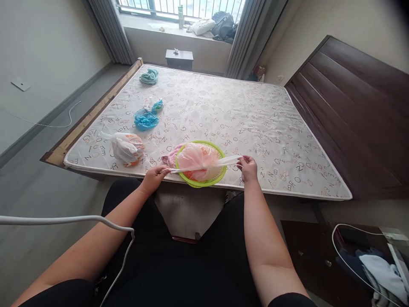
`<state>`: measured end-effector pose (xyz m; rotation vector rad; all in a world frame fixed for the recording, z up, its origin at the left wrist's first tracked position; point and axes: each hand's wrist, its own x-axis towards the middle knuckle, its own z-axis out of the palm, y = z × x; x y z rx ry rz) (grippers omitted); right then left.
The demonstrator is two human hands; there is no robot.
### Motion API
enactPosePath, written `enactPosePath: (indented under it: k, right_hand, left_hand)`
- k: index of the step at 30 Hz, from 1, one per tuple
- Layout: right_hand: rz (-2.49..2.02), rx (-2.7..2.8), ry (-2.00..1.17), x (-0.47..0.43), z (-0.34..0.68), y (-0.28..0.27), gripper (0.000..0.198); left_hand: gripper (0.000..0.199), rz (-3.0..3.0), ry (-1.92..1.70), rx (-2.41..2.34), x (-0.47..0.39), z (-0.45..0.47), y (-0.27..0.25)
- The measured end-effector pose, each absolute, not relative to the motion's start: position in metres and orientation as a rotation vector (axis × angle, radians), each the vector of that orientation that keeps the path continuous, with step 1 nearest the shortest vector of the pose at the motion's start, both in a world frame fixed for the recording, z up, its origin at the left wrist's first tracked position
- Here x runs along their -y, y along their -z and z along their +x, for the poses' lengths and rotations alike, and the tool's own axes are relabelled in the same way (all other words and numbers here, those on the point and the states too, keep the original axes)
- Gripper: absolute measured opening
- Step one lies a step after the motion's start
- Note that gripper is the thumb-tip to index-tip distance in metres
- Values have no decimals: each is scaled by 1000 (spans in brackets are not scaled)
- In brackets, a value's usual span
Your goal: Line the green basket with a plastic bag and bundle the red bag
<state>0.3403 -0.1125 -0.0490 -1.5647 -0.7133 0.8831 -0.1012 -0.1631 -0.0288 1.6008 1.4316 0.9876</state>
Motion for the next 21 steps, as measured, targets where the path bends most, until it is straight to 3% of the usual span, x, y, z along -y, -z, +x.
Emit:
enactPosePath:
  k: [6, 8, 11, 16, 21]
  right_hand:
    - [-1650, 1477, -209, 130, 315, 21, 40]
    - [-1620, 1844, -229, 141, 297, 14, 36]
    - [-1707, 2191, -350, 154, 276, 19, 48]
    - [-1897, 2175, -256, 145, 265, 26, 45]
    - [-1895, 1886, -398, 134, 273, -18, 46]
  left_hand:
    - [71, 1031, -1090, -1264, 160, -78, 42]
    - [76, 929, -1088, -1222, 162, -68, 46]
    - [79, 771, -1020, -1142, 164, -56, 52]
    - [83, 672, -963, -1038, 165, -48, 53]
    - [92, 461, -964, -924, 160, -52, 46]
